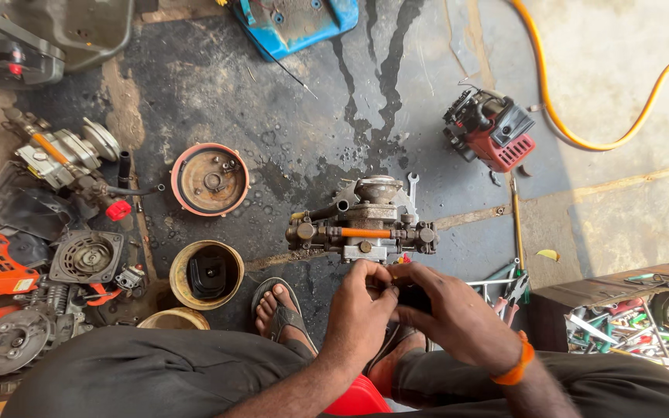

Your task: The person sits on a low stool and wipes down a small engine and pump assembly with a cloth, turning the parts over to clean different sides. They set the engine aside, pick up a pump housing, and continue wiping it while handling a wrench among the scattered parts.

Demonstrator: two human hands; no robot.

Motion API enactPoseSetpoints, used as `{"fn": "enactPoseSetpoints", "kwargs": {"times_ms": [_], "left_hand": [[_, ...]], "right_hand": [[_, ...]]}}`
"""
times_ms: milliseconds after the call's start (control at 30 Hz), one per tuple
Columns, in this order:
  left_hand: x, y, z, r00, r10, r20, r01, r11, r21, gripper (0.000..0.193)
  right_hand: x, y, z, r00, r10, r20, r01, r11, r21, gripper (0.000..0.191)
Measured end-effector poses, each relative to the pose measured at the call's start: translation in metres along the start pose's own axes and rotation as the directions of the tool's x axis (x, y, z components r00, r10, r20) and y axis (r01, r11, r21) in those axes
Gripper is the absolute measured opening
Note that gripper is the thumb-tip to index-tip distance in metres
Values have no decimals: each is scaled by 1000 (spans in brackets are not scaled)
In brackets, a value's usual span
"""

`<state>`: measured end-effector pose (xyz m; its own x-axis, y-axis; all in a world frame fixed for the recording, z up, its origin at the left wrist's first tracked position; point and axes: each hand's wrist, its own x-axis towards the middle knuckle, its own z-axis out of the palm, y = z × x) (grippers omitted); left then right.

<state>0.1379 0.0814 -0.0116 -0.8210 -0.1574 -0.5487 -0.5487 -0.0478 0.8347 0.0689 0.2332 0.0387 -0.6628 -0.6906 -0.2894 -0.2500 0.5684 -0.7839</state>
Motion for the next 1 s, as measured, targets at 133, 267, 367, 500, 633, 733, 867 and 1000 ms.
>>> {"fn": "enactPoseSetpoints", "kwargs": {"times_ms": [133,267,367,500,633,733,867,1000], "left_hand": [[4,-6,-9,990,88,-114,-81,995,62,19],[22,5,-32,893,404,-197,-258,820,512,31],[41,16,-55,832,548,-84,-262,522,812,74],[51,15,-64,936,350,47,-206,432,878,130],[54,-2,-58,949,310,54,-187,419,888,128],[63,-13,-57,934,350,71,-221,411,884,123],[68,-20,-55,931,355,83,-224,379,898,126],[66,-23,-53,916,394,73,-228,364,903,123]], "right_hand": [[10,3,9,961,274,-31,-269,958,99,29],[28,20,15,860,355,-366,-330,935,132,31],[43,30,29,821,269,-503,-301,953,19,28],[52,31,56,831,-21,-556,-147,956,-256,24],[48,24,79,746,-226,-627,-54,917,-396,22],[41,20,82,833,-82,-547,-112,943,-313,25],[39,19,67,908,143,-394,-286,898,-333,30],[42,17,53,929,123,-349,-257,894,-368,33]]}}
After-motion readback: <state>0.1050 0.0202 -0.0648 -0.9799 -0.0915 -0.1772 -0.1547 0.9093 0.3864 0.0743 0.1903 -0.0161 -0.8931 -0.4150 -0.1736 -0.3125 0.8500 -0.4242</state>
